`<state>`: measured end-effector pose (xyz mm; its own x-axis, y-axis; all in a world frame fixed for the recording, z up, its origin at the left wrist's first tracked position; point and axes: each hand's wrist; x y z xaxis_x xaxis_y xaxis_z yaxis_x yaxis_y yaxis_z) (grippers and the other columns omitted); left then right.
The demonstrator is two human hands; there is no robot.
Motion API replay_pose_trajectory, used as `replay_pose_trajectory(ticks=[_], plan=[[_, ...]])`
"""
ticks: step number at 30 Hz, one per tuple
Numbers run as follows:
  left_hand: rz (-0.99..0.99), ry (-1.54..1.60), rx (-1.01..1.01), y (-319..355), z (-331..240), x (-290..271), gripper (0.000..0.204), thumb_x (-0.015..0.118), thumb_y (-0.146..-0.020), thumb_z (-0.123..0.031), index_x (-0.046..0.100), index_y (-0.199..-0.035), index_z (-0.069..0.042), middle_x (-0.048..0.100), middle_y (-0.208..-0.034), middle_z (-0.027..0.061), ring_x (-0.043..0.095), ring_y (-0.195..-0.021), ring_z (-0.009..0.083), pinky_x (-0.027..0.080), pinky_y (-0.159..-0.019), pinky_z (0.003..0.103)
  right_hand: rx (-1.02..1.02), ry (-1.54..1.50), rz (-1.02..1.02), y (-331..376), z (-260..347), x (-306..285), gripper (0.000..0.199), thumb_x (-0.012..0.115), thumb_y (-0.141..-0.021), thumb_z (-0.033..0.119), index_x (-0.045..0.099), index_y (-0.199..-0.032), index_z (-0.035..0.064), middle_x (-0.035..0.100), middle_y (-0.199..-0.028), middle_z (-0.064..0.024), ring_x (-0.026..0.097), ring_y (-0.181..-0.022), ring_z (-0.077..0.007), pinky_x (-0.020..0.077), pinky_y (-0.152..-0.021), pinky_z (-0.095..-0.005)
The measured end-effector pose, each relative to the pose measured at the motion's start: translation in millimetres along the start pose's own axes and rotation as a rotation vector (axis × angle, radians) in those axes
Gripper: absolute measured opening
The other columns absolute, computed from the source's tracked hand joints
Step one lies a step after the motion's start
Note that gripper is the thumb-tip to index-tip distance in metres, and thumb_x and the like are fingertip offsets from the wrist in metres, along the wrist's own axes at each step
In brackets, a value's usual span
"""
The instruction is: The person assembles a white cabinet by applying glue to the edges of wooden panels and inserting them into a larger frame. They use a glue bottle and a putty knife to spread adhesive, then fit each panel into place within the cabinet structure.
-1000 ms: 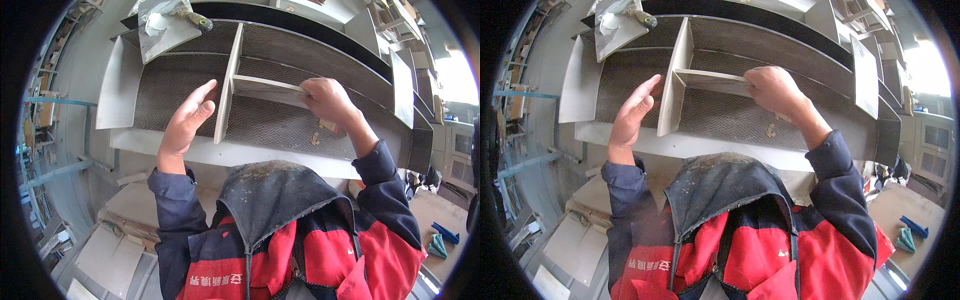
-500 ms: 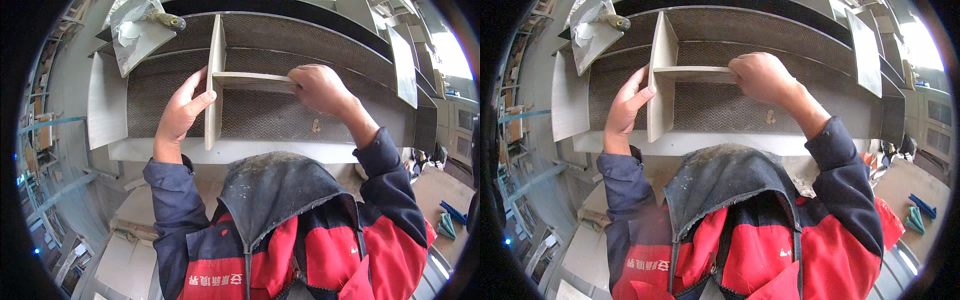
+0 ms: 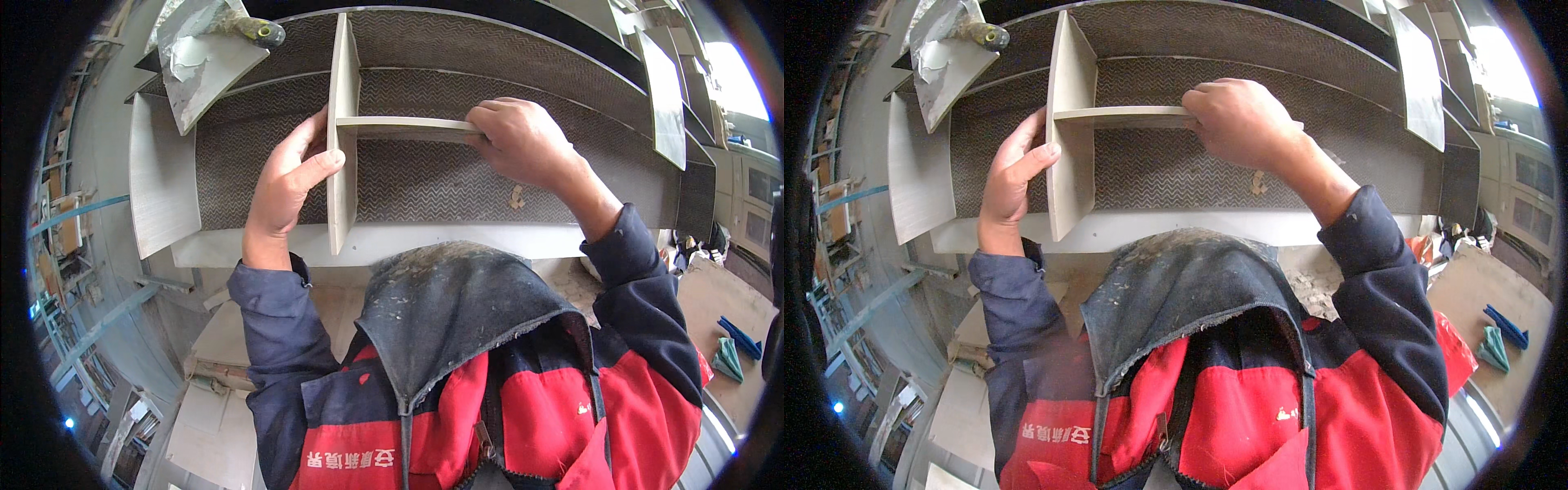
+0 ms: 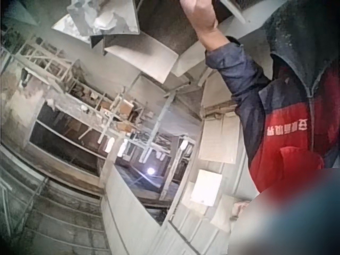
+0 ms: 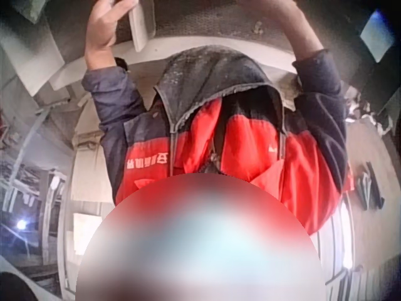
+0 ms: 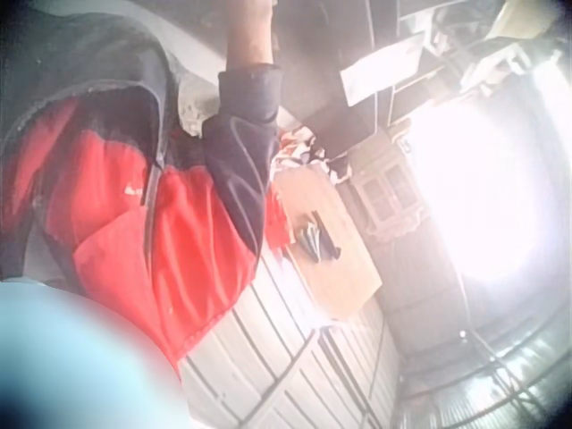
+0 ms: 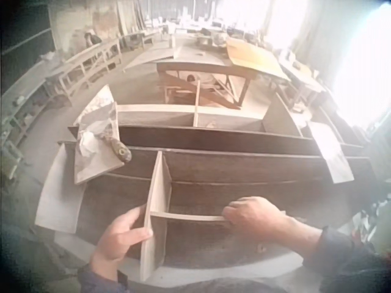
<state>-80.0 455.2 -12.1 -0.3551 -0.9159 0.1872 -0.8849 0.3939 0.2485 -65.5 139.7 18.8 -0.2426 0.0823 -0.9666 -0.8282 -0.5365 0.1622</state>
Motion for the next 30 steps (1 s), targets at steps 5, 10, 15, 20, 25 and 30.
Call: replay_pose_trajectory(ticks=[5,10,15,20,25,30], plan=[[-0.086,0.106,-0.103,-8.9,24.9,-10.1,0.068,0.062,-0.099,-0.044,0.049,-0.146,0.004,0.060,-0.136,0.0133,0.057,-0.123,0.0203,0.041,-0.108,0.034,0.034,0.006,0.038,-1.4,3.4,-1.6,0.014,0.068,-0.090,0.017,0.065,-0.088,0.0040,0.067,-0.087,-0.0119,0.068,-0.089,-0.0330,0.0558,-0.083,-0.0452],[-0.176,0.208,-0.233,-14.4,36.0,-13.4,0.068,0.053,-0.101,-0.060,0.059,-0.139,-0.004,0.067,-0.124,0.0072,0.062,-0.110,0.0166,0.048,-0.096,0.035,0.006,0.011,0.021,-1.4,1.4,0.2,0.015,0.067,-0.091,0.018,0.065,-0.088,0.0042,0.067,-0.087,-0.0118,0.068,-0.090,-0.0320,0.0559,-0.082,-0.0444],[-0.154,0.210,-0.194,-13.5,35.8,-12.0,0.065,0.055,-0.101,-0.058,0.060,-0.138,-0.005,0.067,-0.122,0.0059,0.062,-0.107,0.0145,0.048,-0.095,0.033,0.038,0.019,0.050,-2.9,6.4,-0.2,0.013,0.068,-0.089,0.017,0.064,-0.088,0.0051,0.067,-0.088,-0.0120,0.069,-0.089,-0.0319,0.0561,-0.082,-0.0440],[-0.135,0.205,-0.178,-10.2,40.4,-20.5,0.052,0.057,-0.103,-0.049,0.063,-0.128,-0.004,0.067,-0.113,0.0037,0.061,-0.101,0.0119,0.047,-0.090,0.028,-0.005,0.032,0.028,-1.2,1.7,6.4,0.011,0.068,-0.088,0.016,0.065,-0.090,0.0058,0.067,-0.088,-0.0110,0.069,-0.090,-0.0301,0.0567,-0.082,-0.0431],[-0.225,0.024,-0.127,-15.1,7.5,7.0,0.037,0.060,-0.103,-0.033,0.065,-0.120,0.000,0.066,-0.108,0.0038,0.060,-0.096,0.0112,0.047,-0.088,0.029,-0.011,0.000,0.122,-5.1,-3.9,8.8,0.013,0.068,-0.087,0.018,0.066,-0.093,0.0072,0.068,-0.092,-0.0115,0.070,-0.095,-0.0297,0.0564,-0.084,-0.0429],[-0.250,-0.056,-0.130,-22.6,2.8,4.9,0.037,0.061,-0.101,-0.024,0.063,-0.126,0.004,0.066,-0.115,0.0070,0.060,-0.103,0.0145,0.045,-0.094,0.029,-0.002,0.092,-0.005,3.1,0.1,4.1,0.021,0.072,-0.083,0.026,0.067,-0.095,0.0094,0.068,-0.094,-0.0087,0.068,-0.096,-0.0259,0.0527,-0.085,-0.0406]])
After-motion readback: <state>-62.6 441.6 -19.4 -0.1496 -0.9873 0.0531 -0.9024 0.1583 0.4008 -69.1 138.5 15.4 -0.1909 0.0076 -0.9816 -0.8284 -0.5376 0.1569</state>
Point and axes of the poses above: each hand's wrist, its own y-axis away from the middle knuckle, its own x-axis out of the palm, z = x × y
